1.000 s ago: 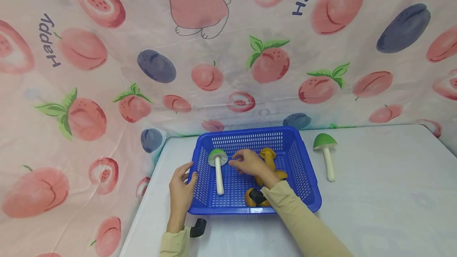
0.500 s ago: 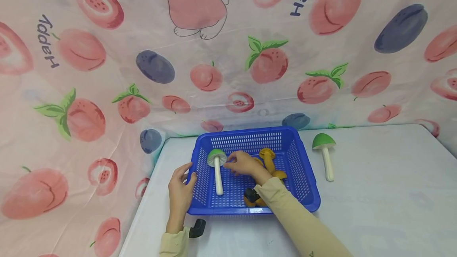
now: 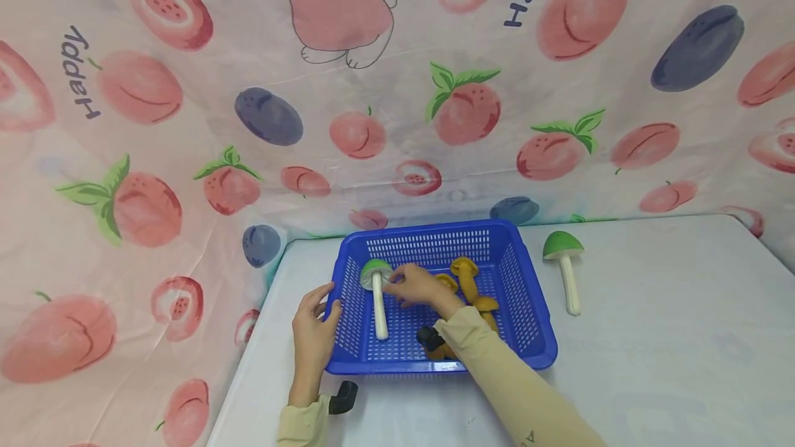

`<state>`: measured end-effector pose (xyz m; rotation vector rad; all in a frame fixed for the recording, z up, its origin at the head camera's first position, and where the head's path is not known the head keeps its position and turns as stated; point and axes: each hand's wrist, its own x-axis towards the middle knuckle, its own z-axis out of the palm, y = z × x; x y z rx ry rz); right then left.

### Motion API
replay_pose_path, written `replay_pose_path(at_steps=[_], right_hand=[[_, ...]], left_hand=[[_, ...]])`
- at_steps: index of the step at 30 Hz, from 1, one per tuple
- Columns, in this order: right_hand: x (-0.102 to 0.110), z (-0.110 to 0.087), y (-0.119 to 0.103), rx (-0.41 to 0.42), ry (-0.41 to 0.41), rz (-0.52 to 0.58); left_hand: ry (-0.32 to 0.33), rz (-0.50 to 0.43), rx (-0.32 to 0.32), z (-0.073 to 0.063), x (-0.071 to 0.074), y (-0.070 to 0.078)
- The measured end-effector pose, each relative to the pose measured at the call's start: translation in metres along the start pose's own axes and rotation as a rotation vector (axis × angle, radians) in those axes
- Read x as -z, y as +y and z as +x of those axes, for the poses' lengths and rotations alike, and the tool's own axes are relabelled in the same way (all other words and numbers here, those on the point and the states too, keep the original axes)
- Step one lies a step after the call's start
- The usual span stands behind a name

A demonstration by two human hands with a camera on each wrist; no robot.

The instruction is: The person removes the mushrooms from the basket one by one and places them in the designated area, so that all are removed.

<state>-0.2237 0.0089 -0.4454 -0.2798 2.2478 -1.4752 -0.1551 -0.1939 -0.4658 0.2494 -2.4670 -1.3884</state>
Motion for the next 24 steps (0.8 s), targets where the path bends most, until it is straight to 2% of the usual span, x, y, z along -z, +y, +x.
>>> replay_pose_path(at_steps=[8, 15, 24], right_hand=[[-0.007, 0.005, -0.002, -0.002, -0.012, 0.011], [-0.011, 0.007, -0.003, -0.053, -0.03, 0.039], [-0.014, 0.011, -0.001, -0.094, -0.058, 0.007]], left_hand=[[0.002, 0.0, -0.007, 0.0, 0.0, 0.0], [-0.001, -0.007, -0.003, 0.0, 0.001, 0.0], [-0.004, 0.004, 0.0, 0.0, 0.001, 0.0]])
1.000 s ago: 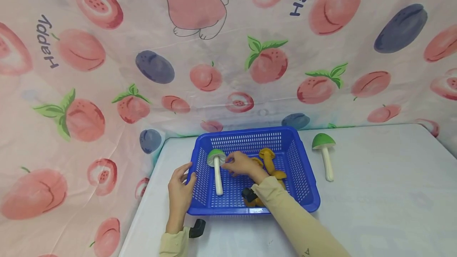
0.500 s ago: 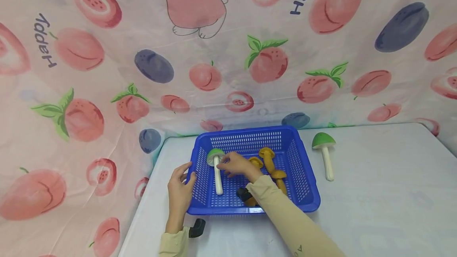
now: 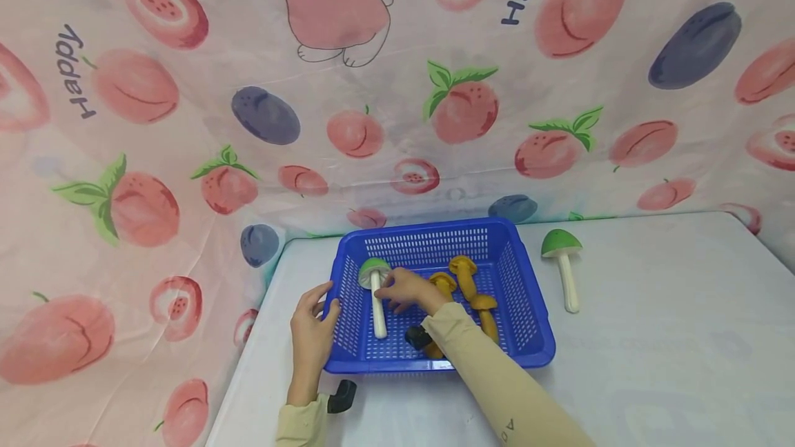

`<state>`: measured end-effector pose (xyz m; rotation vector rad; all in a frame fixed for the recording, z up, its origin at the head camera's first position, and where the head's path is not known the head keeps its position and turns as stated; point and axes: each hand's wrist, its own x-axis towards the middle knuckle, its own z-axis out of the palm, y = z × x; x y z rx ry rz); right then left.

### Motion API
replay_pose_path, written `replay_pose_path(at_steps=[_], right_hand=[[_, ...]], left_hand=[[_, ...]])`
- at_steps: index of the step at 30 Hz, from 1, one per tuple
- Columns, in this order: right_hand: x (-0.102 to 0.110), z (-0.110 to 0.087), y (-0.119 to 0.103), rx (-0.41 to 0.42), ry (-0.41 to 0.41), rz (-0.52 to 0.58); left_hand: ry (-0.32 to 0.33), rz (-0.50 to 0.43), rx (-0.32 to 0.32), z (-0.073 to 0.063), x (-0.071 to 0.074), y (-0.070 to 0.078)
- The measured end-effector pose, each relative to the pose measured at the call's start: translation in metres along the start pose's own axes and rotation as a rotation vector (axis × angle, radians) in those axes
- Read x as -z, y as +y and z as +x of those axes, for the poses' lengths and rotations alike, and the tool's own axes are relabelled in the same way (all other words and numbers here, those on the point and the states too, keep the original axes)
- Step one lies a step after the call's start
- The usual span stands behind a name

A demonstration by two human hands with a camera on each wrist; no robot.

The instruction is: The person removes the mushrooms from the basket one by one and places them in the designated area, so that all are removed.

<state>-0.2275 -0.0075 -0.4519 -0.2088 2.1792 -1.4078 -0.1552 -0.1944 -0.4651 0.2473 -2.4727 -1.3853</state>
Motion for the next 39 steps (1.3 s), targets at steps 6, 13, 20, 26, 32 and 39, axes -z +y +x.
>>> replay_pose_path(at_steps=[6, 13, 20, 26, 32, 39], right_hand=[[-0.0024, 0.0024, 0.0023, -0.014, -0.037, 0.071], [-0.0034, 0.0026, 0.0041, -0.018, -0.061, 0.125], [-0.0029, 0.0025, 0.0042, -0.013, -0.079, 0.123], [-0.0053, 0.0043, 0.0065, -0.011, -0.086, 0.169], [-0.0057, 0.0049, 0.0061, -0.016, -0.058, 0.195], [-0.0044, 0.0023, 0.0044, -0.007, -0.055, 0.189]], left_hand=[[-0.012, -0.004, 0.009, 0.0002, 0.0012, 0.0001], [-0.016, -0.012, 0.011, -0.0002, 0.0012, 0.0004], [-0.013, -0.014, 0.011, -0.0006, 0.0011, 0.0013], [-0.008, 0.001, 0.017, -0.0005, 0.0013, 0.0001], [-0.008, -0.004, 0.017, -0.0001, 0.0007, -0.0004], [-0.006, 0.0, 0.021, 0.0008, -0.0001, -0.0007]])
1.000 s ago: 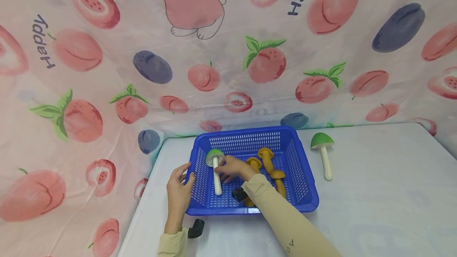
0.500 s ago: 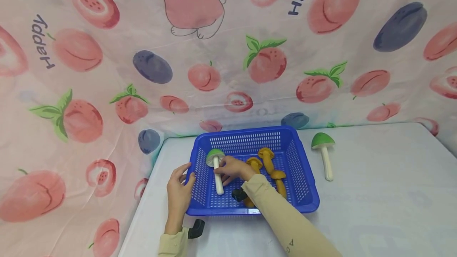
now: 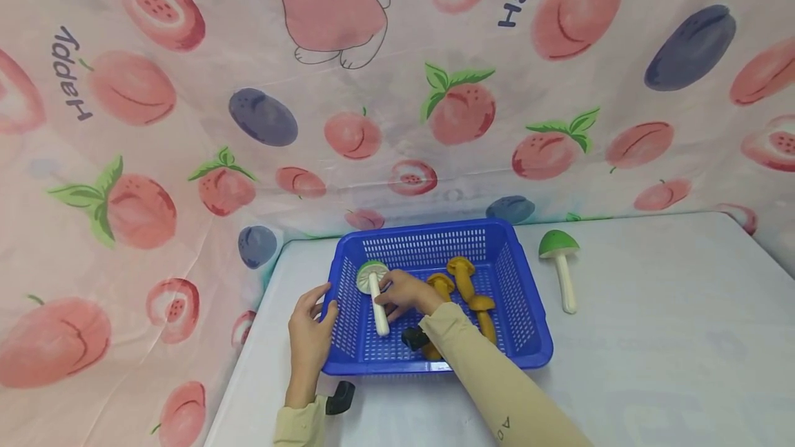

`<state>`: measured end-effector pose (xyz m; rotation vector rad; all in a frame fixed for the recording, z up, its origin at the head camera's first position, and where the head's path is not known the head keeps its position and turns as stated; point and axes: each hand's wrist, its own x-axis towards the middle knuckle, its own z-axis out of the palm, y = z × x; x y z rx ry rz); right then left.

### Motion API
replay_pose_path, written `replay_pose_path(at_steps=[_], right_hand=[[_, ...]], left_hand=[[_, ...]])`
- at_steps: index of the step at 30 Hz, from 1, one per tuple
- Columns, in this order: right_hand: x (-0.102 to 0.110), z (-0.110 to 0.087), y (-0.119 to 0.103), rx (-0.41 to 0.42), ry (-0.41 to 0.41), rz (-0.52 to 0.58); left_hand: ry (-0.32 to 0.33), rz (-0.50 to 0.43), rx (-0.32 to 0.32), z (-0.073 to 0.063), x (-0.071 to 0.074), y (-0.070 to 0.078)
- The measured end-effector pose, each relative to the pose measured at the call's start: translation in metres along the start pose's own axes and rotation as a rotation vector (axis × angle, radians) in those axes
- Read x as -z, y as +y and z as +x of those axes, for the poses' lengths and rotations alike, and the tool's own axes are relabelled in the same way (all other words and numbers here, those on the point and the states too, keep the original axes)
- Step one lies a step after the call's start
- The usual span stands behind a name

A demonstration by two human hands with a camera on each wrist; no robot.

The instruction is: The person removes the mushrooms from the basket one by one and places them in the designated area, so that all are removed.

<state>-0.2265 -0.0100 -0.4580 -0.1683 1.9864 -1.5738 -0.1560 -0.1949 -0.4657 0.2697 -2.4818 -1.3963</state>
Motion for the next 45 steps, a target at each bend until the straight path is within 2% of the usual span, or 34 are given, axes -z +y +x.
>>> replay_pose_path(at_steps=[8, 27, 37, 45], right_hand=[[0.004, -0.004, -0.004, 0.044, 0.005, 0.003], [0.013, -0.017, -0.014, 0.134, 0.024, -0.075], [0.016, -0.026, -0.018, 0.163, 0.056, -0.111], [0.022, -0.037, -0.024, 0.156, 0.093, -0.141]], left_hand=[[0.0, -0.02, -0.008, 0.001, -0.002, 0.001], [0.007, -0.012, -0.011, 0.0, -0.004, 0.002], [0.009, -0.003, -0.017, -0.001, 0.001, 0.001], [-0.006, -0.009, -0.015, -0.001, 0.002, 0.002]])
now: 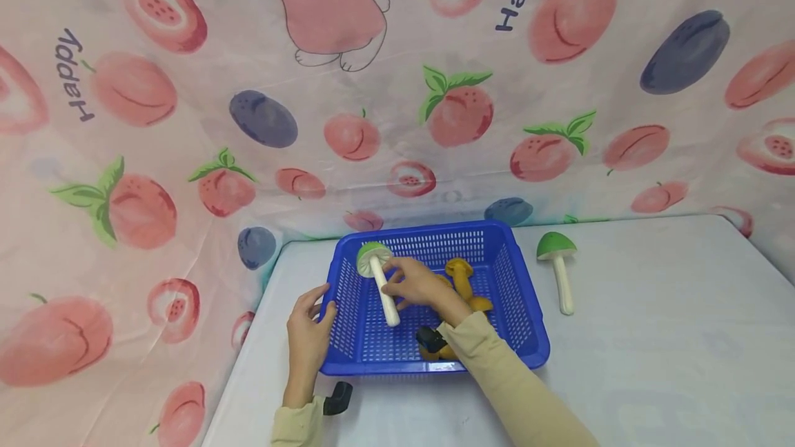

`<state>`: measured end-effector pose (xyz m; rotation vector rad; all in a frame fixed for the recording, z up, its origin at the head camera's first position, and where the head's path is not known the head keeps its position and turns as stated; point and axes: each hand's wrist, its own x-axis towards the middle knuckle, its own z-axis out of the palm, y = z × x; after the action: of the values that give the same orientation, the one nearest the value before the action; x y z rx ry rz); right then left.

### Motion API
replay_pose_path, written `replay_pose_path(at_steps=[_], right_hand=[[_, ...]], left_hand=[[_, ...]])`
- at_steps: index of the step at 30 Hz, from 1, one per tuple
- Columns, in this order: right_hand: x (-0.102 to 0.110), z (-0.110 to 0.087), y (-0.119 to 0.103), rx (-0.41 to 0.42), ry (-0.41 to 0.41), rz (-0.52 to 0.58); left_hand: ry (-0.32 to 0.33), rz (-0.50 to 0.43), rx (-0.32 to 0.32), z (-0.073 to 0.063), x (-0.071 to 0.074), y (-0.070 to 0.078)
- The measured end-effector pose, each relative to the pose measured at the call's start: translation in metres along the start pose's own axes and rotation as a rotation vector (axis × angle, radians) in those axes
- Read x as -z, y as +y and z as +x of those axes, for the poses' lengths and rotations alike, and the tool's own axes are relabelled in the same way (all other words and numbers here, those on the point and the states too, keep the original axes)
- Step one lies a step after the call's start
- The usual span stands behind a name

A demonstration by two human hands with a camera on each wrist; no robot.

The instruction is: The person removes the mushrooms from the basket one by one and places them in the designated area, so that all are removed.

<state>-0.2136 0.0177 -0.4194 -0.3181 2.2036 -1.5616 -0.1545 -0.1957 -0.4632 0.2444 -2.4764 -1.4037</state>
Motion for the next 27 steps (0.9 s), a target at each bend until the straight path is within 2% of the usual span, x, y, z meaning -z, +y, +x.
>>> replay_pose_path(at_steps=[27], right_hand=[[0.026, -0.031, -0.002, 0.049, 0.057, -0.062]], left_hand=[[0.003, -0.023, 0.007, -0.001, 0.0, 0.0]])
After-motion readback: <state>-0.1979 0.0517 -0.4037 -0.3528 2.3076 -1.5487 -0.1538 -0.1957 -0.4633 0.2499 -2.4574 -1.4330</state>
